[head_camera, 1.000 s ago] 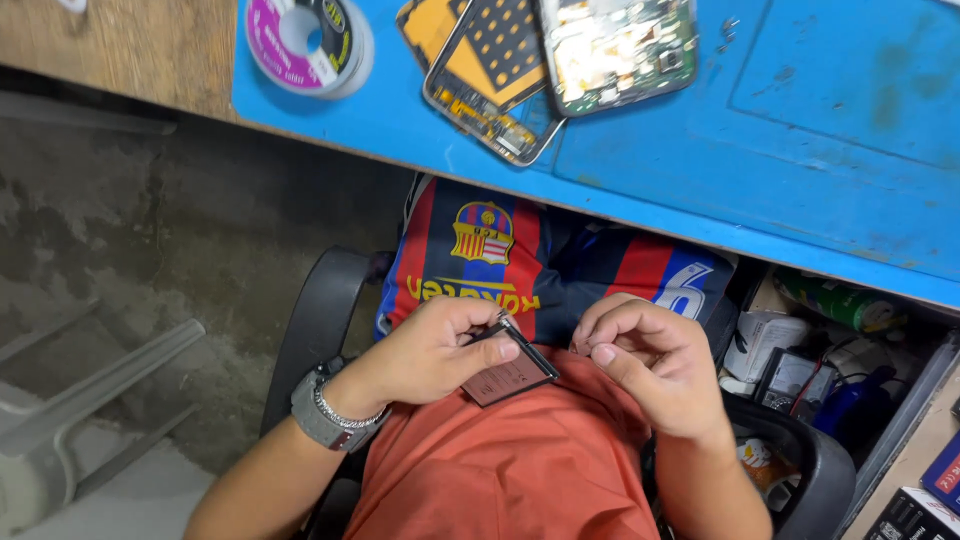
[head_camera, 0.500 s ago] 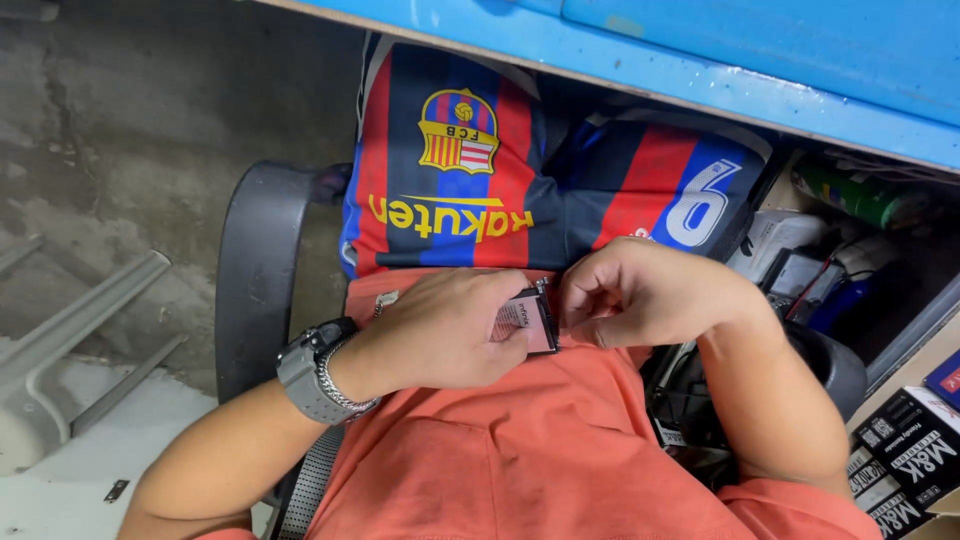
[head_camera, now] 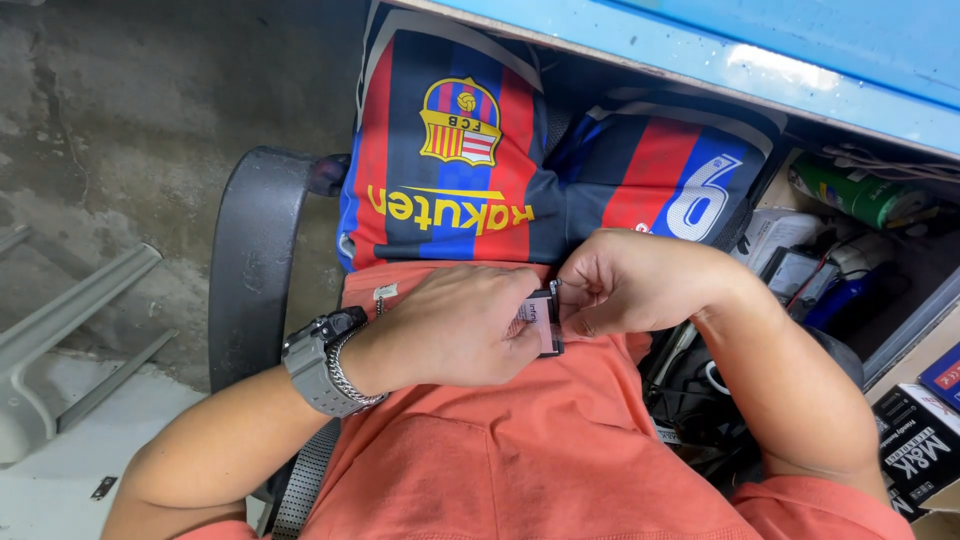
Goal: The person connects a battery connector to a smartphone battery, then places the battery into the phone's chassis. They connect the screen assembly to the motherboard, close the phone, and power it on to verify the repair.
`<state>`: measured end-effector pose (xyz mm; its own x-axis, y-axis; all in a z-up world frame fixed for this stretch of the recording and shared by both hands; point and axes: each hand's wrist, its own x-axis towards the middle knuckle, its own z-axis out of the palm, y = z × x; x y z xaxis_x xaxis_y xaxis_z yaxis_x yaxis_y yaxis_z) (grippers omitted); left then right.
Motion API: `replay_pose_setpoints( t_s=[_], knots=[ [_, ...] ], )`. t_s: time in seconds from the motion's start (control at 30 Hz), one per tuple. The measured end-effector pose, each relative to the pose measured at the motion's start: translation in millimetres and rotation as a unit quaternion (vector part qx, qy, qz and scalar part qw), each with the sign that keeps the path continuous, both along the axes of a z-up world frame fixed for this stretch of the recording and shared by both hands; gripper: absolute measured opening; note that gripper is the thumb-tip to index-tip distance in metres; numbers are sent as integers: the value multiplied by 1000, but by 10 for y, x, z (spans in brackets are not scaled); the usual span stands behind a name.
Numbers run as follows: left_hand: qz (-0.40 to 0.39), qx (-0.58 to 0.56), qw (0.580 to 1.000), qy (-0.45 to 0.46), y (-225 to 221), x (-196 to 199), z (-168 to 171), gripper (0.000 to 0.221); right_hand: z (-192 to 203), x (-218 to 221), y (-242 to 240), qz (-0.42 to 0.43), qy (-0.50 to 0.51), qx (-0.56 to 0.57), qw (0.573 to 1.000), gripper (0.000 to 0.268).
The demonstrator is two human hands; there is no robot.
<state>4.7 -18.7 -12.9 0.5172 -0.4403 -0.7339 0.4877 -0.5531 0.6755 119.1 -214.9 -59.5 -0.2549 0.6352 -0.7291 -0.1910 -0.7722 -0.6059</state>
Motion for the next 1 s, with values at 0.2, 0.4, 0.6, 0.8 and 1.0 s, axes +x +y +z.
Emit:
replay_pose_setpoints(
  t_s=[0.2,0.4,0.6,0.8,1.0],
  knots=[
    [-6,-2,1000,4,7,29,31,31,-5,-52,10,-1,2,-50,999,2],
    [-12,1,1000,4,-1,51,57,30,-45,-87,19,-26,11,-81,996,4],
    [0,-7,1000,-1,-13,51,57,29,9,-105,88,-11,-11,-115,993,6],
    [0,-5,1000,-4,-2,76,77,36,50,-84,127,38,-62,-105,992,7],
    [25,-8,999,-43,-26,28,10,31,162,-64,177,32,-73,-131,988,8]
  ],
)
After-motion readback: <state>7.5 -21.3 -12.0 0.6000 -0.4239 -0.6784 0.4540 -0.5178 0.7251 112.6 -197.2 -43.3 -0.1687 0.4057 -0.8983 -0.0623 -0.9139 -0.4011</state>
